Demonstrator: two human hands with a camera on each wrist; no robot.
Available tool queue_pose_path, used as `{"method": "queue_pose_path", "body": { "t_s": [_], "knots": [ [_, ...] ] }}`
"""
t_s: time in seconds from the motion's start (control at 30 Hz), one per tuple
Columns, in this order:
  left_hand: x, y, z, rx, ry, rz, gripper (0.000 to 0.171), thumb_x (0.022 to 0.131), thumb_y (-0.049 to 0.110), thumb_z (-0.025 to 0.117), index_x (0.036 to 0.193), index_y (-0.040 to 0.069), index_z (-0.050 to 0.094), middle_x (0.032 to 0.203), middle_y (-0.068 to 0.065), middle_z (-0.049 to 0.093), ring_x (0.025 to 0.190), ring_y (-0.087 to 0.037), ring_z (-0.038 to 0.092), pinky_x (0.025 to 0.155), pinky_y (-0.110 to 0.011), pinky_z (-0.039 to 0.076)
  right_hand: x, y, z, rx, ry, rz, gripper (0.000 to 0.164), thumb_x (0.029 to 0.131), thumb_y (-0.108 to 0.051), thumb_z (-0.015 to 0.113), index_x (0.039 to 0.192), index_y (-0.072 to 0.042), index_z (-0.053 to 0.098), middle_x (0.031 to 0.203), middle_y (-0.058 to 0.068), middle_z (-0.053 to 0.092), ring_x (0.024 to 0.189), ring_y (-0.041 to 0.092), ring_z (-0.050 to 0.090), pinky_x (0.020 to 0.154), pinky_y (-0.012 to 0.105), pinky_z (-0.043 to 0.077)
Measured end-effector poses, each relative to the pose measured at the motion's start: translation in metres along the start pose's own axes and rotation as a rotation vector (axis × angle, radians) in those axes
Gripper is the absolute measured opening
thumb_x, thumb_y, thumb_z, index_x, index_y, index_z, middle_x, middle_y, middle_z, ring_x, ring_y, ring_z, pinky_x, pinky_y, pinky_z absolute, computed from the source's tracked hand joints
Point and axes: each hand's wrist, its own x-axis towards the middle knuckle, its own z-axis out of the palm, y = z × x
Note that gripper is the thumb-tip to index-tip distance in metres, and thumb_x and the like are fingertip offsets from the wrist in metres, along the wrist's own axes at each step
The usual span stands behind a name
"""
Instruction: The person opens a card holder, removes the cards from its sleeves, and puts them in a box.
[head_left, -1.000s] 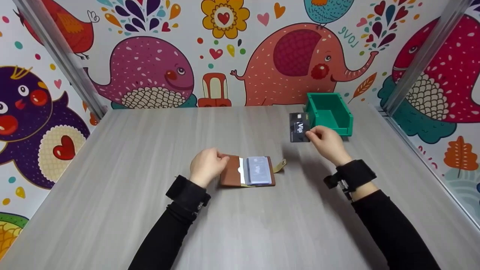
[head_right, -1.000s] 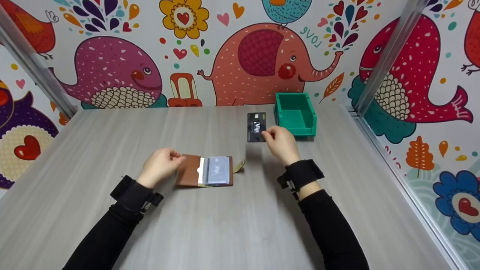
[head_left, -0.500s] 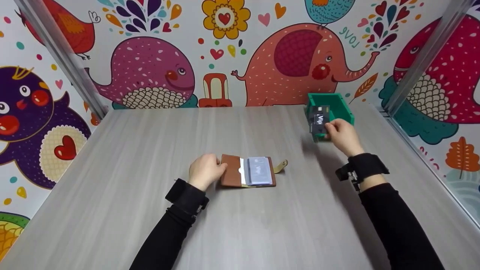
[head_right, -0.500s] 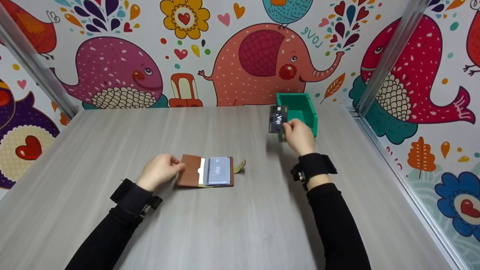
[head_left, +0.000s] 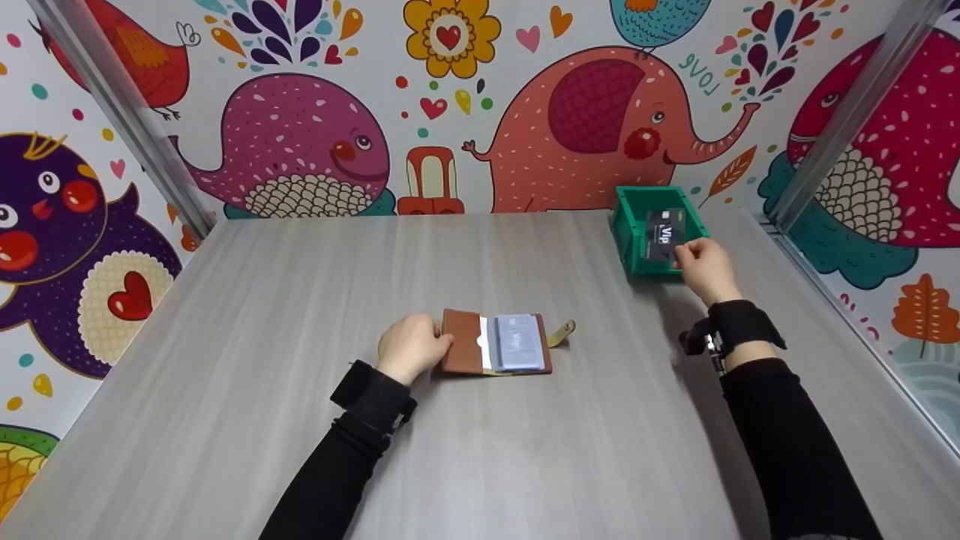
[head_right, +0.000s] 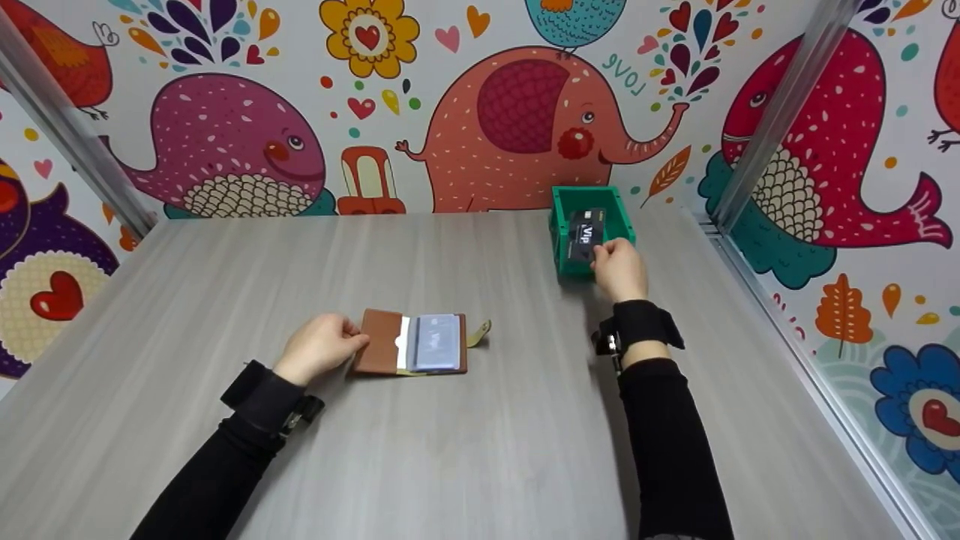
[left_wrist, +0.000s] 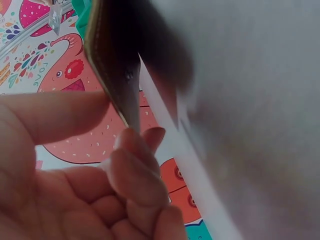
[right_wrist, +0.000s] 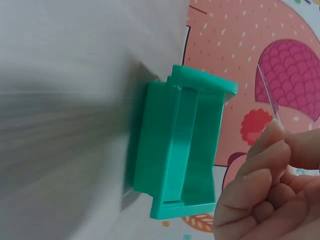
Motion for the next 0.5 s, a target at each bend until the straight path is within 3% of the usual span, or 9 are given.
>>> {"method": "queue_pose_path", "body": {
  "t_s": [0.5],
  "knots": [
    [0.001,0.0,0.002,0.032,-0.056,-0.02,0.045,0.09,0.028,0.069,0.057,0.017,0.04,0.059,0.003,0.041,0.057,-0.016,0.047,0.052,-0.032,0.036,0.008,0.013,0.0,0.098,0.05,0.162,0.037,0.104,-0.018,0.036,0.127,0.01,0.048,0.114,0.019,0.058,0.076,0.011,0.051,0.066,0.024,0.043]
  ]
}}
